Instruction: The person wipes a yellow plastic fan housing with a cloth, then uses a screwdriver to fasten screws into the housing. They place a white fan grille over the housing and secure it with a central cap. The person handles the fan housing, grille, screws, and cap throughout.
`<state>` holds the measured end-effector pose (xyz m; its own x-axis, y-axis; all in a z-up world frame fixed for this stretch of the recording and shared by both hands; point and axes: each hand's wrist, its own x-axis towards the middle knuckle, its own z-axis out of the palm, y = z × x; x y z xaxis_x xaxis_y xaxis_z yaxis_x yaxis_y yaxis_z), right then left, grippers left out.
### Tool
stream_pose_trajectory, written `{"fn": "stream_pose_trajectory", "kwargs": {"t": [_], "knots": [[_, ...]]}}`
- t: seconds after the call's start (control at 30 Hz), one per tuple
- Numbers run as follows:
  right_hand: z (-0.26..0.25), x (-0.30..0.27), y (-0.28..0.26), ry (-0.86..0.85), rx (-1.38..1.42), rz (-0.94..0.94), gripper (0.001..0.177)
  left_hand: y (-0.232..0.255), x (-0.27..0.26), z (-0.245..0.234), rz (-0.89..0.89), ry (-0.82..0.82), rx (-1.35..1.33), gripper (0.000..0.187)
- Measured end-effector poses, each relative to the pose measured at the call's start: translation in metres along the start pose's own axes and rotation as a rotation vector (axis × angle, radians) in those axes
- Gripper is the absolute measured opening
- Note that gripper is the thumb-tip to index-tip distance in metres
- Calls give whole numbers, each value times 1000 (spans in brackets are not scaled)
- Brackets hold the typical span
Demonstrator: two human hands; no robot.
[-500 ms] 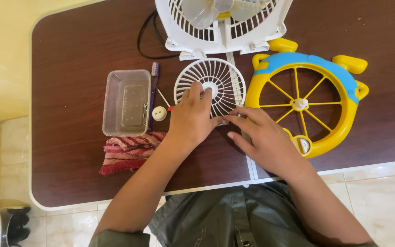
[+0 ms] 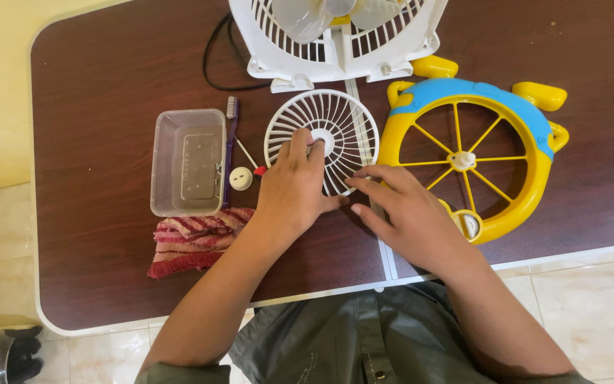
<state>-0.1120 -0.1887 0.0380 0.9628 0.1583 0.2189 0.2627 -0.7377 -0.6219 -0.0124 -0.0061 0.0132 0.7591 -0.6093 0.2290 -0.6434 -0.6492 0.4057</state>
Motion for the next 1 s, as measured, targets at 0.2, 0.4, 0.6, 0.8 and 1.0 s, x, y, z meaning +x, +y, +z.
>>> {"fn": "stream_pose_trajectory", "kwargs": {"t": [0.2,0.4,0.6,0.8,1.0], "knots": [[-6,-1,2,41,36,-48,39,5,-4,-11,16,-14,-9,86],[-25,-12,0,95,52,0,37,20,-7,-24,32,-29,-39,91],[-53,-28,8,224,69,43,34,42,2,-34,190,51,-103,96],[-70,-41,39,439,48,294,38,73,34,-26,218,-33,-58,93],[-72,-46,81,558,602,420,46,98,61,-9,355,-46,-52,92]]}}
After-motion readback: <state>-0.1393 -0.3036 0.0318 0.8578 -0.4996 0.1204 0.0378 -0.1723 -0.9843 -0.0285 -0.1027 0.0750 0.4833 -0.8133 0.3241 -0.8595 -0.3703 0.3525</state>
